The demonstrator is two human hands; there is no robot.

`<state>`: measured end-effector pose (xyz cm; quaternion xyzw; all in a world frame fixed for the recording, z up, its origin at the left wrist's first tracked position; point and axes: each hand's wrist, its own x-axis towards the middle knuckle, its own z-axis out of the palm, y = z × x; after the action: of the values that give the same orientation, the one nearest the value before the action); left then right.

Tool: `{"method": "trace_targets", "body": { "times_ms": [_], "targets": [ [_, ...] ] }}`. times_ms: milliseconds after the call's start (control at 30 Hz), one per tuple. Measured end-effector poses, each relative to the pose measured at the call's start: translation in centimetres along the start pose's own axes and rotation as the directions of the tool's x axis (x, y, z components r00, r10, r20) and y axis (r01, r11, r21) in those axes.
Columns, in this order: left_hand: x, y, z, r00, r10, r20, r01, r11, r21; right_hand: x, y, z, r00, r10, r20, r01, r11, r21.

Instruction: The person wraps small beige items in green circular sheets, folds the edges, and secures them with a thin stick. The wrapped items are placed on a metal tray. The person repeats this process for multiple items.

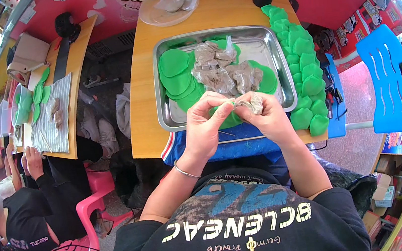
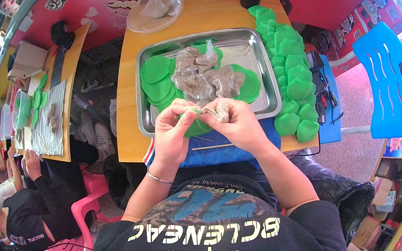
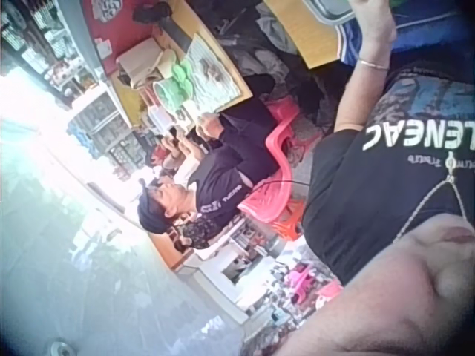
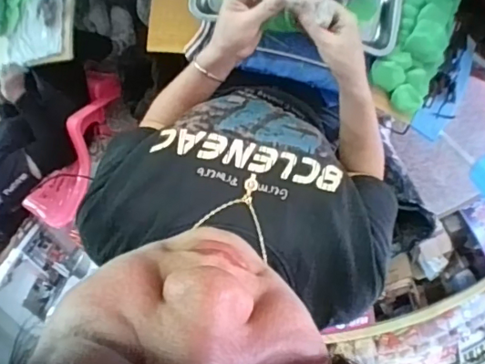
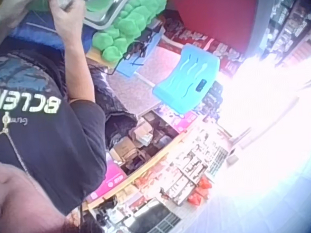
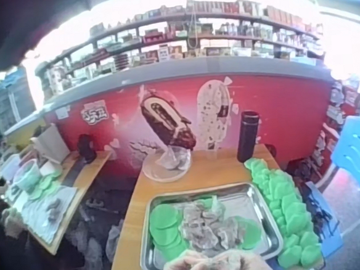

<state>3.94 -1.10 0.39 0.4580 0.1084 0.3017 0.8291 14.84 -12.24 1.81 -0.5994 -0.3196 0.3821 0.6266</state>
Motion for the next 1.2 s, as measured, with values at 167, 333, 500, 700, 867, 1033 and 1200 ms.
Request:
{"method": "trace_targets", "body": {
  "times_ms": [167,333,500,700,867,1033,1200],
  "targets": [
    [0.0,0.2,0.1,0.997,0.060,0.042,-0.063,0.996,0.057,0.2,-0.2,0.2,0.998,0.009,-0.064,-0.011,0.999,-0.036],
    [0.3,0.0,-0.3,0.999,0.026,0.047,-0.031,0.994,0.109,0.4,-0.2,0.6,0.979,-0.180,-0.099,0.144,0.944,-0.297],
    [0.0,-0.1,-0.6,1.000,-0.024,-0.016,0.025,0.997,0.069,0.3,-1.3,0.2,0.957,-0.256,0.134,0.289,0.863,-0.415],
    [0.1,0.1,-0.9,0.995,-0.079,-0.062,0.079,0.997,-0.001,0.4,-0.4,-0.6,0.954,-0.199,0.225,0.254,0.934,-0.250],
    [-0.2,0.0,-0.7,0.990,-0.119,-0.075,0.116,0.992,-0.042,0.6,0.8,0.6,0.994,-0.100,-0.046,0.096,0.991,-0.093],
    [-0.3,0.3,-0.5,0.978,-0.169,-0.119,0.157,0.982,-0.100,-0.1,-0.1,0.6,0.997,-0.075,0.029,0.075,0.997,0.020],
    [-0.5,0.0,-0.7,0.991,-0.110,-0.075,0.108,0.994,-0.035,-0.1,0.3,1.0,0.998,-0.043,-0.043,0.045,0.998,0.036]
  ]
}}
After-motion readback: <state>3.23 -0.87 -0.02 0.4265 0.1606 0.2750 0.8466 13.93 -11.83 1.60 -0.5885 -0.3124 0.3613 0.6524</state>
